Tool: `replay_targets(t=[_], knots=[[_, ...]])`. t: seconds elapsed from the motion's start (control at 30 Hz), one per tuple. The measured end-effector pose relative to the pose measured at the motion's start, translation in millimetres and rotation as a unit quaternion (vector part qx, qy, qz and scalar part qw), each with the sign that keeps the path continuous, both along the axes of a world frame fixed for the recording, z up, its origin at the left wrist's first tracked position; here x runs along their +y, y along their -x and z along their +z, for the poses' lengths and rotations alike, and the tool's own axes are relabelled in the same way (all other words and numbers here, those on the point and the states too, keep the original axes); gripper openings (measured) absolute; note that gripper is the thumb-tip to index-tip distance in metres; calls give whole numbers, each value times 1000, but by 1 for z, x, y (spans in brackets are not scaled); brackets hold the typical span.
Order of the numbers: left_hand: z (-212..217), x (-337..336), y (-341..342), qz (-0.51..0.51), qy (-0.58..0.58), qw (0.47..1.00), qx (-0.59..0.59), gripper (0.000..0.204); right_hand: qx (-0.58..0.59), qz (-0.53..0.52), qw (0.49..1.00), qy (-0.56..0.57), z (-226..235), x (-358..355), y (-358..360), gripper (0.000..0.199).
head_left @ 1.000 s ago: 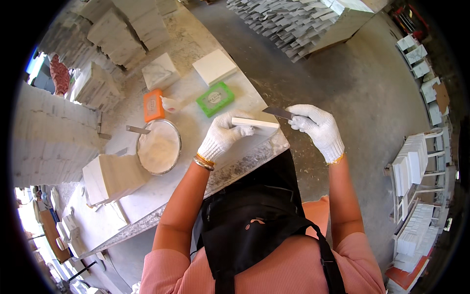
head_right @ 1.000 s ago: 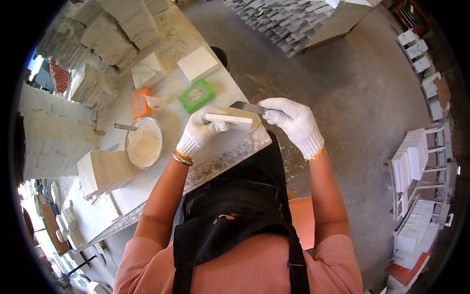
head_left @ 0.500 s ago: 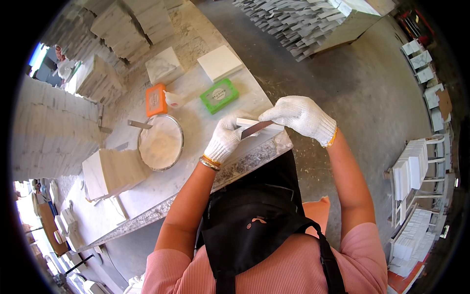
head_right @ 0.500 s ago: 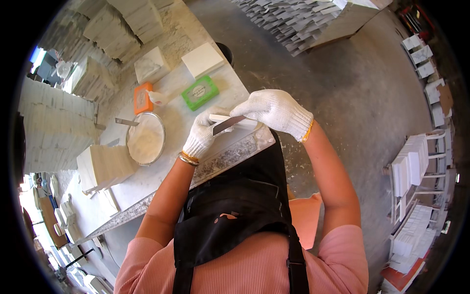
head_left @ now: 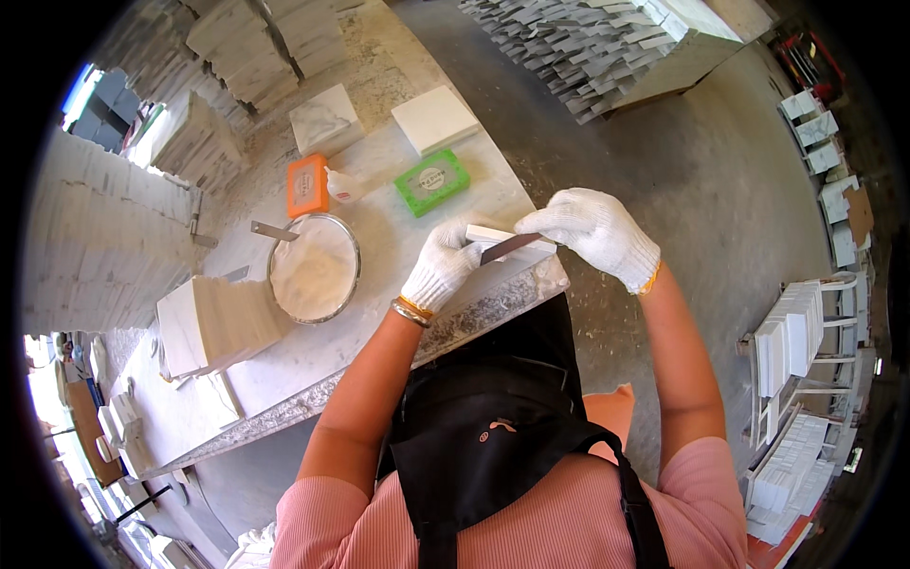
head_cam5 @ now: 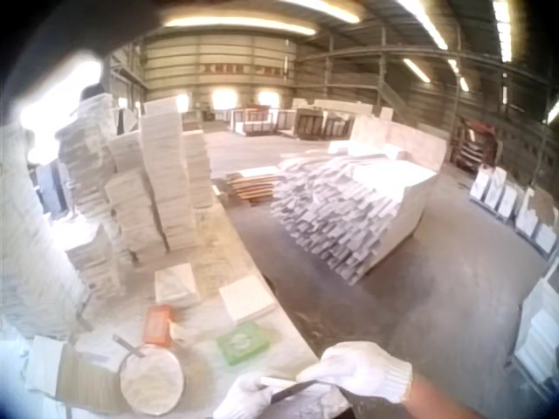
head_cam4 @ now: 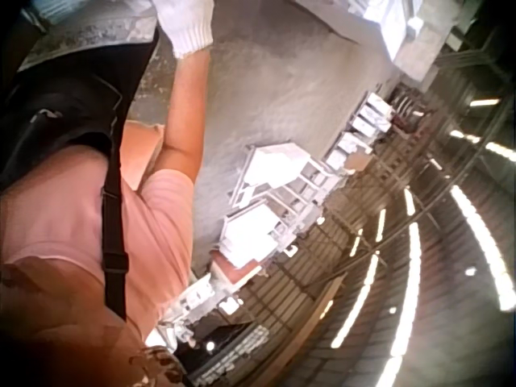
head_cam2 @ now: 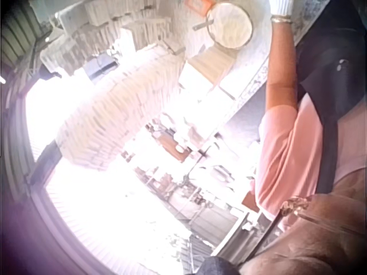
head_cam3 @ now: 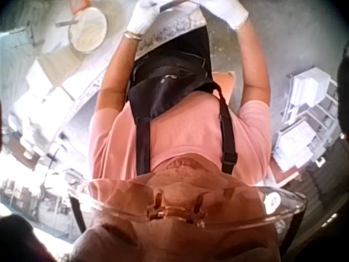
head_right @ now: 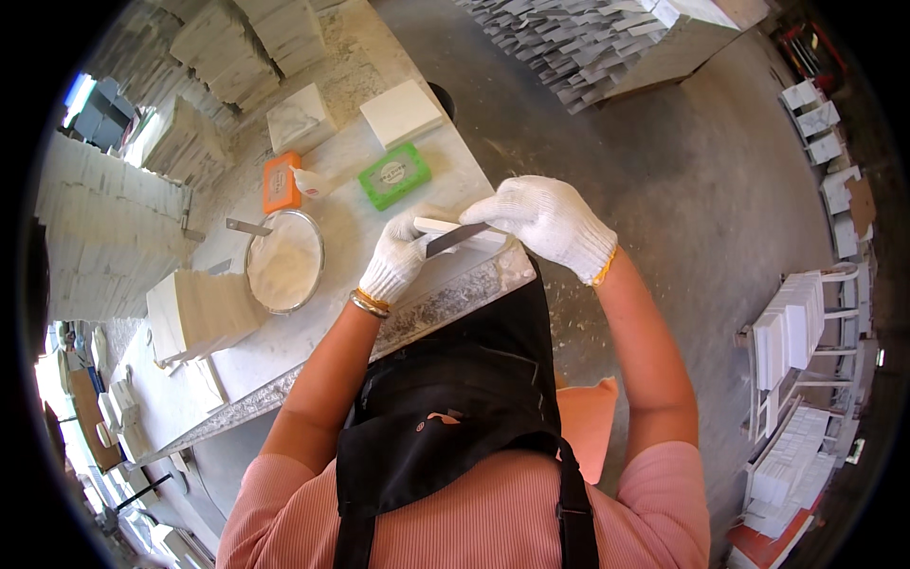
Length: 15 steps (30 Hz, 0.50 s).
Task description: The person repeatedly applies a white paste to the edges of small square tiles using a metal spatula, then smooths and cleans the edges with a green block. The person handles each tile one at a time, rotating it to treat all sides before placing it aside.
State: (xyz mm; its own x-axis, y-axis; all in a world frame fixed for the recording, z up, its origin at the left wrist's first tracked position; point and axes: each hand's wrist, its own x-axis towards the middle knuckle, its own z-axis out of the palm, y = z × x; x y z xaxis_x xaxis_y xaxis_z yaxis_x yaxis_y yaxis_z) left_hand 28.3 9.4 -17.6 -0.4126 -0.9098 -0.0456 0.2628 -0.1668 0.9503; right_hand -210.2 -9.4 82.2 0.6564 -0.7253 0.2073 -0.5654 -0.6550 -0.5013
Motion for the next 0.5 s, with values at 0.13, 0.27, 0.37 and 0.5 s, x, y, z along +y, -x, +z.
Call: replay_targets(t=[0.13,0.27,0.37,0.5], knots=[[3,-2,-1,-8,29,1000,-8,21,-29,32,999,21,-3,-9,-24,26],[2,0,-1,-3,21,999,-25,27,-6,34,999,15,-3,-8,-14,25],[-6,2,-1,-4,30,999,40,31,-9,16,999,-51,2,1,1,23],[-12,2,-3,-10,38,999,21,32,-5,-6,1000,-1,2,12,7,22]])
